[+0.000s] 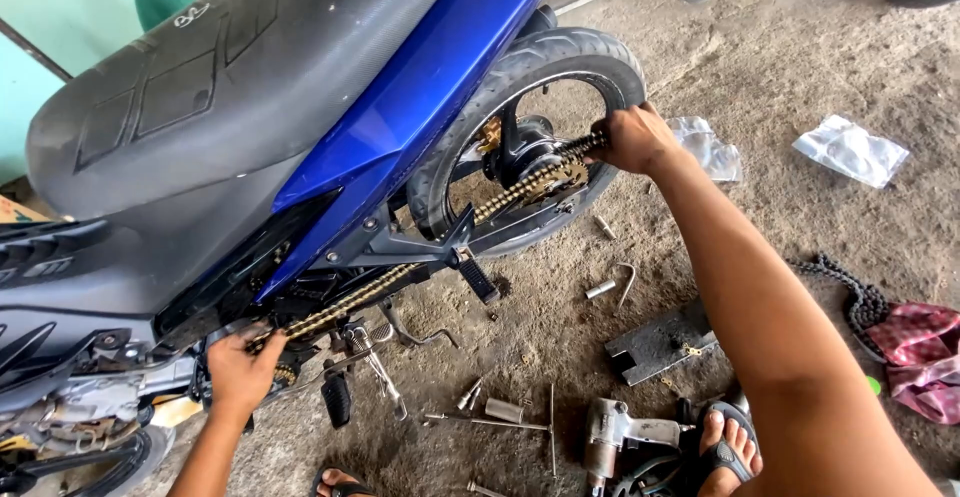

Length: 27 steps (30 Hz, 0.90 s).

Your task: Replacing a motorcycle chain using a hammer and pliers

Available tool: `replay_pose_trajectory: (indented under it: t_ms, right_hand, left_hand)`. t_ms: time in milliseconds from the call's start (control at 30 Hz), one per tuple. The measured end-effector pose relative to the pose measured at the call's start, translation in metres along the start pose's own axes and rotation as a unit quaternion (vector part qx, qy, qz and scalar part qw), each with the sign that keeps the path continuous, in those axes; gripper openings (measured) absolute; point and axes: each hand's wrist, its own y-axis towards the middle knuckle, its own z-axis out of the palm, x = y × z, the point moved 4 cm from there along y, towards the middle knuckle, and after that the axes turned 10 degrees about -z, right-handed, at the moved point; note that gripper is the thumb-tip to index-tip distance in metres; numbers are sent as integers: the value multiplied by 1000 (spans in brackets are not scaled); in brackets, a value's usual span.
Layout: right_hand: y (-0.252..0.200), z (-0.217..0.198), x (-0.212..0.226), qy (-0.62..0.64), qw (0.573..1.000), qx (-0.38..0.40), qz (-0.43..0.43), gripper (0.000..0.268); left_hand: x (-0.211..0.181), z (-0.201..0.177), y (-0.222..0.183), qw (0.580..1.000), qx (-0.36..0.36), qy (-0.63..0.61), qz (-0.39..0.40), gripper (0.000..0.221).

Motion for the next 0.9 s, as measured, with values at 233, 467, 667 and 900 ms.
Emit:
replay_pose_trajectory:
  t_ms: [233,467,667,900]
  right_hand:
    - [22,-13,13,32,999,-8,-5,27]
    - [45,24,-1,29,999,8,-17,33]
    - [52,62,-8,77,996,41,32,30]
    - [58,74,-11,140,989,9,40,30]
  left_hand:
    - [15,-16,-2,997,-50,-41,-44,28]
    - [5,-21,-7,997,-51,-34,-51,20]
    - [22,-21,0,997,-73,12,-32,28]
    - [36,-20,1,997,-65,3,-39,25]
